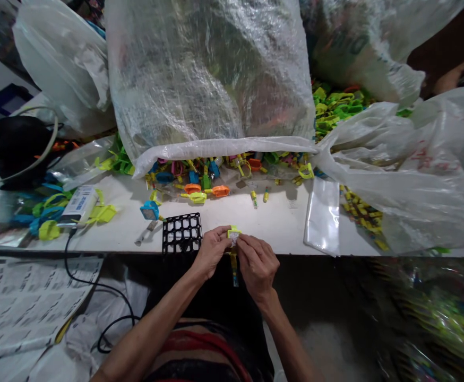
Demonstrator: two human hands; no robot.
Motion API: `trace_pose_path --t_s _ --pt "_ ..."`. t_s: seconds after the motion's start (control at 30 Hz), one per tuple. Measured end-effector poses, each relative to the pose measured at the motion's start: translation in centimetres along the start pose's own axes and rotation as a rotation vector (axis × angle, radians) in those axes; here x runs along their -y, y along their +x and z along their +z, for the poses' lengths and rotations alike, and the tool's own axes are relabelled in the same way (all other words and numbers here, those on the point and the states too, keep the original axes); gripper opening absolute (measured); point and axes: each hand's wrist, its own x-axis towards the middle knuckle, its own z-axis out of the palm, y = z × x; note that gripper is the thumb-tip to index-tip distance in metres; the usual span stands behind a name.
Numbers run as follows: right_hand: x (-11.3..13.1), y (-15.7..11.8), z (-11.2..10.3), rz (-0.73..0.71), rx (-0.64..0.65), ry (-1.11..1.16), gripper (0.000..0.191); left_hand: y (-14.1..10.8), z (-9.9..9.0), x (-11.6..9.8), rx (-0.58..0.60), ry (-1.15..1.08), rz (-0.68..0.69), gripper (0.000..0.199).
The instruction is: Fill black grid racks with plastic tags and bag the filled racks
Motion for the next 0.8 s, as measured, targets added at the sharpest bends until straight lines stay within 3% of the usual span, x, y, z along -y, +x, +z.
trace_pose_path --t_s 0.2,0.47,0.6,0.8 --pt "0.3 0.8 -1.0 -0.028 0.156 -0.091 0.017 0.0 -0.3 0.2 0.043 0.038 0.005 0.043" --pt "-1.0 2.2 -2.4 0.098 0.472 0.024 0.018 -0.3 -1.0 0.3 0.159 0.058 -0.069 0.049" --pt "-1.1 2.0 -2.2 0.086 0.513 0.027 0.017 -0.2 -1.3 0.7 0.172 0.032 -0.069 0.054" --pt "-2.3 2.9 -3.0 0.320 0.728 0.367 0.012 0.0 -1.7 1.1 0.222 0.053 -0.088 0.053"
